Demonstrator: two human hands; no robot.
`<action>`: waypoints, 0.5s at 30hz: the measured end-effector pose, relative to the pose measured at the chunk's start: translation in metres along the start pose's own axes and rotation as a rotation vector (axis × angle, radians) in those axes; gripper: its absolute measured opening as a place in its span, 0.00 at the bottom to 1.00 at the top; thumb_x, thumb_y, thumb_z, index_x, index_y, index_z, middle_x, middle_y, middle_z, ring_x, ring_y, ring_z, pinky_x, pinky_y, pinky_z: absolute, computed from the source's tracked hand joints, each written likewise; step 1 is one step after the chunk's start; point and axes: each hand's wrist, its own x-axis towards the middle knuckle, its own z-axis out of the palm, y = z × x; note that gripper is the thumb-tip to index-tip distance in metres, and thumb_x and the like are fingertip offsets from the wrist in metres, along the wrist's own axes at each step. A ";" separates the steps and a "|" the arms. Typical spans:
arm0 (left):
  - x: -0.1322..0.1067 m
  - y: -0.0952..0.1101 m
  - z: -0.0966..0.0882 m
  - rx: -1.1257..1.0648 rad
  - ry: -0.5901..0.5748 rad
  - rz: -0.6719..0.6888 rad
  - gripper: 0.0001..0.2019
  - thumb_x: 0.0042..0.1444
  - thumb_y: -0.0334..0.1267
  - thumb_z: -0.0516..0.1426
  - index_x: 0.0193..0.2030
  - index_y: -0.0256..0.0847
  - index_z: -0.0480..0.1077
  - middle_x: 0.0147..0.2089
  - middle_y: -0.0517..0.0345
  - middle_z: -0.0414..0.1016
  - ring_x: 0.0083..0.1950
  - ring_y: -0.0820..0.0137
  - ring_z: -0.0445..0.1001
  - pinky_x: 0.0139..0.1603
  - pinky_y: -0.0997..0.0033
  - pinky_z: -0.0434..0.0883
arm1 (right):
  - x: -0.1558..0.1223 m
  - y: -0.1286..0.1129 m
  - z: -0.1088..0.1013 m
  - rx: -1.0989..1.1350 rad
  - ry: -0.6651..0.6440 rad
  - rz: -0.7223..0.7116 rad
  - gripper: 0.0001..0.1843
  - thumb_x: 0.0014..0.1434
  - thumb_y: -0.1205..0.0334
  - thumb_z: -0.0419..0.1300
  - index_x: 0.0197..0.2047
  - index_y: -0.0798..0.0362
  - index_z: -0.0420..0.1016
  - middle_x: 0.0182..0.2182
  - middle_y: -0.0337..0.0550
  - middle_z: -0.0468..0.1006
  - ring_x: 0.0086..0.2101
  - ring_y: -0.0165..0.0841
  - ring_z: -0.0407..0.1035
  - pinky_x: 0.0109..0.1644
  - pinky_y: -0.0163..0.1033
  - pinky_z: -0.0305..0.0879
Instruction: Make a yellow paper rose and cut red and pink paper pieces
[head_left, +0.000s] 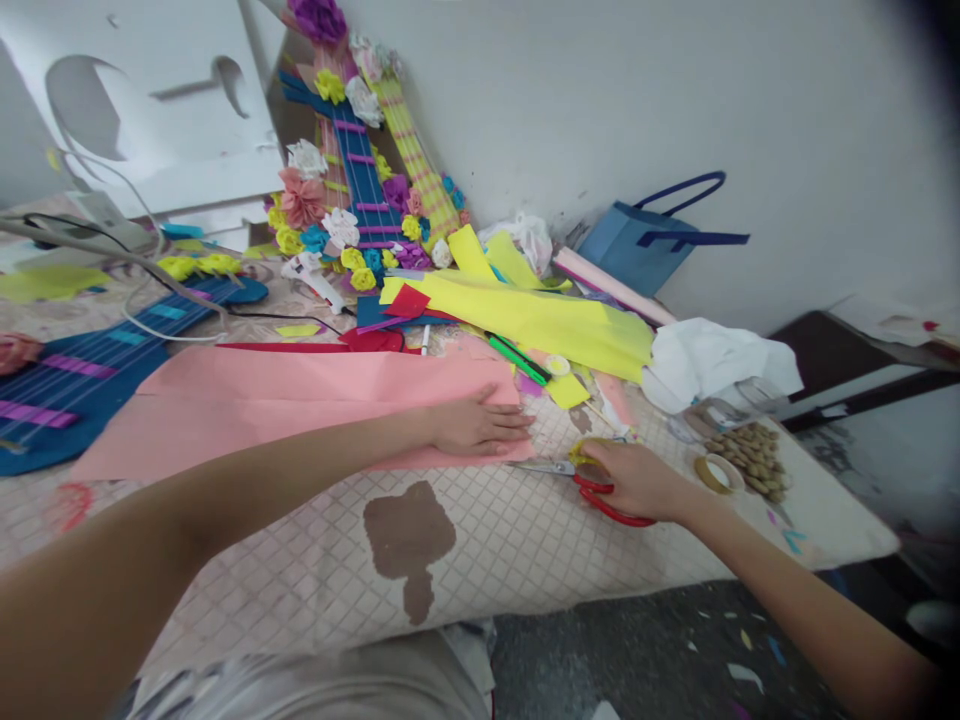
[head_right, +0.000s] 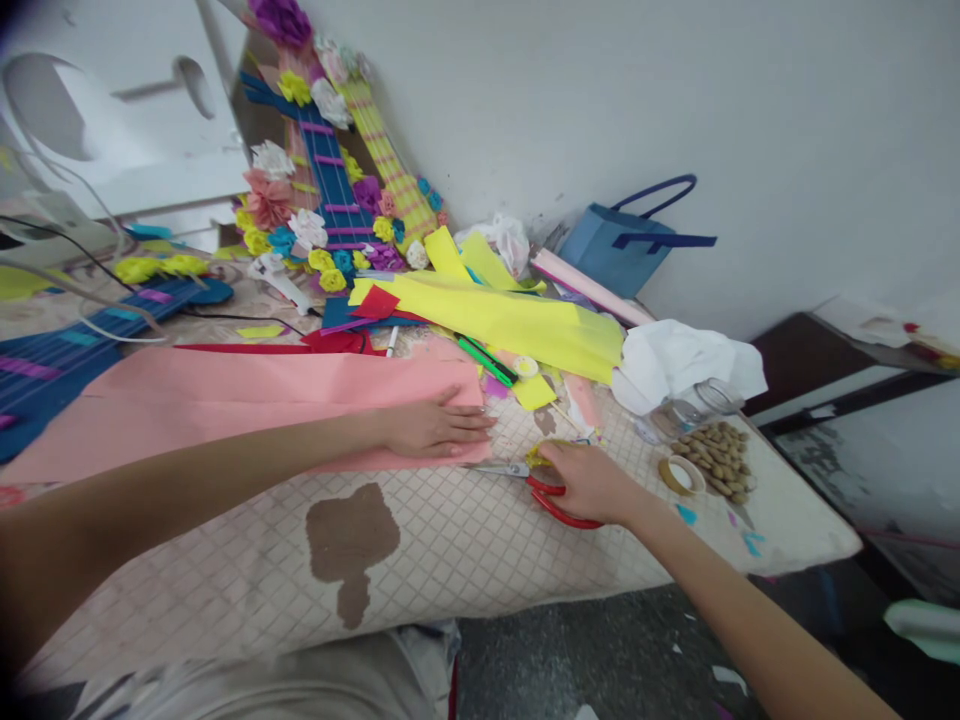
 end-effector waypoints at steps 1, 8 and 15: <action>0.000 0.001 -0.001 -0.001 -0.002 -0.004 0.25 0.65 0.44 0.39 0.67 0.41 0.50 0.71 0.57 0.44 0.71 0.70 0.41 0.69 0.57 0.33 | 0.001 -0.001 0.000 0.006 -0.004 0.002 0.12 0.57 0.53 0.54 0.39 0.51 0.62 0.33 0.46 0.76 0.35 0.40 0.73 0.35 0.38 0.60; 0.001 0.001 -0.001 0.001 -0.018 -0.014 0.24 0.65 0.44 0.39 0.67 0.42 0.50 0.71 0.58 0.45 0.71 0.71 0.42 0.69 0.57 0.33 | 0.000 0.002 0.000 -0.010 -0.029 0.012 0.13 0.57 0.50 0.54 0.38 0.51 0.63 0.32 0.47 0.78 0.34 0.41 0.73 0.33 0.38 0.59; 0.000 -0.002 0.002 0.012 0.011 0.009 0.25 0.65 0.46 0.39 0.67 0.42 0.50 0.70 0.57 0.45 0.71 0.70 0.43 0.69 0.58 0.33 | -0.003 0.004 -0.001 -0.071 -0.042 0.010 0.11 0.59 0.53 0.53 0.37 0.52 0.63 0.30 0.46 0.78 0.33 0.41 0.74 0.32 0.38 0.58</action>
